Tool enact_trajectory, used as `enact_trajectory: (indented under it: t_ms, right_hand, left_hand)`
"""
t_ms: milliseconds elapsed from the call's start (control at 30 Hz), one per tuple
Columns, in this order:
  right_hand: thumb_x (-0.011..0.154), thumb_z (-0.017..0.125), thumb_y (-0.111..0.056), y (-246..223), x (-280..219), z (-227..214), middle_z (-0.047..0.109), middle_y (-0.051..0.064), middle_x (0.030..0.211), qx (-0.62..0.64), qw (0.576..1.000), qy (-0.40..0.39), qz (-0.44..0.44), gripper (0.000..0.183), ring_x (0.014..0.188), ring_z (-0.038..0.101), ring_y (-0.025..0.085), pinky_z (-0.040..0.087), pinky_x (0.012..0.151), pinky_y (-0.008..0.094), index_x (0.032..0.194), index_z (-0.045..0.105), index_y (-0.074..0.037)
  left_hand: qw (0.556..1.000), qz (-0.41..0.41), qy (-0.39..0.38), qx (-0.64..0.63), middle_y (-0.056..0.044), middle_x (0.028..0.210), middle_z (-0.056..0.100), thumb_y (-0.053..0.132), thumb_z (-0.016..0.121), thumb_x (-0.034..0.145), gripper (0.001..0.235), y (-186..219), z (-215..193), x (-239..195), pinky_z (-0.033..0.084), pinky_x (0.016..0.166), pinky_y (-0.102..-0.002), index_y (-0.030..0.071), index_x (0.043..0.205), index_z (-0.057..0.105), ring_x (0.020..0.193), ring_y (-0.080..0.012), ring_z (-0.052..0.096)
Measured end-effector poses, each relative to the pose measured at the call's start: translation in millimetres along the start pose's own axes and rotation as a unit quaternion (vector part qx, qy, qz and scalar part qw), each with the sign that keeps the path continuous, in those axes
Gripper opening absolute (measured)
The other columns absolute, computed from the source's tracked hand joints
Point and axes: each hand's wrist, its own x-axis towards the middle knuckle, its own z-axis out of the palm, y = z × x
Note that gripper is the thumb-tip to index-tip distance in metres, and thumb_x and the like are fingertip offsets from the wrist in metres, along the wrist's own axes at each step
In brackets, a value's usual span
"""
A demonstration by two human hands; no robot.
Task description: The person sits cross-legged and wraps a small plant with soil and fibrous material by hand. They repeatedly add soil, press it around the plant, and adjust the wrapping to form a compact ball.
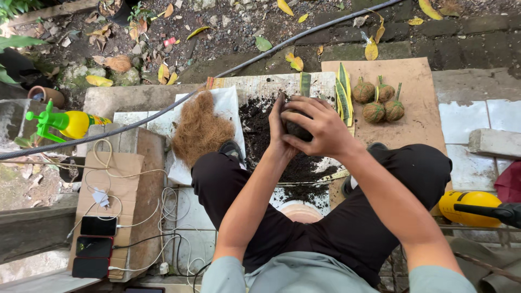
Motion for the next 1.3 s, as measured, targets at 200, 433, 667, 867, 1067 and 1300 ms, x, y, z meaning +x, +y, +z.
enact_trajectory:
  t_ms: [200, 433, 667, 867, 1067, 1300]
  right_hand:
    - [0.079, 0.079, -0.013, 0.2, -8.2, 27.0, 0.072, 0.015, 0.106, 0.088, 0.988, 0.128, -0.015, 0.02, 0.103, 0.072, 0.033, 0.058, 0.095, 0.044, 0.095, 0.073, -0.003]
    - [0.087, 0.074, -0.017, 8.4, -2.1, 33.7, 0.075, 0.012, 0.112, 0.16, 0.98, 0.113, 0.022, 0.018, 0.113, 0.071, 0.03, 0.059, 0.103, 0.045, 0.102, 0.074, -0.007]
    - [0.095, 0.057, -0.046, 0.5, -2.8, 29.9, 0.062, 0.014, 0.139, 0.738, 0.593, 0.119, 0.3, 0.058, 0.124, 0.063, 0.028, 0.055, 0.106, 0.039, 0.145, 0.049, -0.016]
    - [0.109, 0.061, -0.033, 30.2, -25.2, 57.8, 0.064, 0.005, 0.094, 0.788, 0.461, 0.12, 0.39, 0.026, 0.086, 0.065, 0.017, 0.055, 0.075, 0.032, 0.104, 0.062, -0.008]
    - [0.101, 0.056, -0.029, 45.1, -40.8, 70.9, 0.064, 0.004, 0.09, 0.76, 0.477, 0.158, 0.412, 0.022, 0.081, 0.064, 0.014, 0.054, 0.075, 0.029, 0.095, 0.063, -0.009]
    - [0.103, 0.049, -0.04, 43.4, -36.5, 53.8, 0.063, 0.005, 0.095, 0.754, 0.451, 0.207, 0.431, 0.03, 0.088, 0.066, 0.017, 0.057, 0.081, 0.033, 0.102, 0.058, -0.011]
  left_hand:
    - [0.997, 0.032, -0.017, -0.069, -0.008, 0.095, 0.065, 0.039, 0.047, 0.11, 0.038, -14.0, -14.7, -0.1, 0.061, 0.069, -0.032, 0.005, 0.106, 0.063, 0.08, -0.018, 0.069]
    - [0.996, 0.039, 0.085, -0.001, -0.008, 0.096, 0.066, 0.039, 0.047, 0.104, 0.035, -3.7, -2.9, -10.8, 0.063, 0.072, -0.034, 0.008, 0.108, 0.062, 0.083, -0.0179, 0.07]
    - [0.72, 0.497, -0.005, 0.485, -0.013, 0.107, 0.072, 0.032, 0.065, 0.093, 0.033, 10.6, 28.8, -37.8, 0.049, 0.111, -0.056, 0.005, 0.113, 0.067, 0.112, -0.0321, 0.069]
    - [0.491, 0.592, -0.004, 0.64, -0.013, 0.104, 0.074, 0.018, 0.077, 0.077, 0.029, -10.2, 32.3, -44.4, 0.022, 0.126, -0.057, 0.001, 0.101, 0.072, 0.118, -0.0329, 0.071]
    - [0.529, 0.586, -0.033, 0.613, -0.013, 0.108, 0.075, 0.016, 0.076, 0.079, 0.026, -10.4, 33.0, -38.2, 0.038, 0.12, -0.047, 0.002, 0.101, 0.072, 0.112, -0.0257, 0.072]
    - [0.534, 0.569, -0.043, 0.624, -0.015, 0.115, 0.072, 0.022, 0.073, 0.083, 0.034, -11.8, 42.7, -45.1, 0.039, 0.115, -0.049, 0.0, 0.11, 0.071, 0.119, -0.034, 0.068]
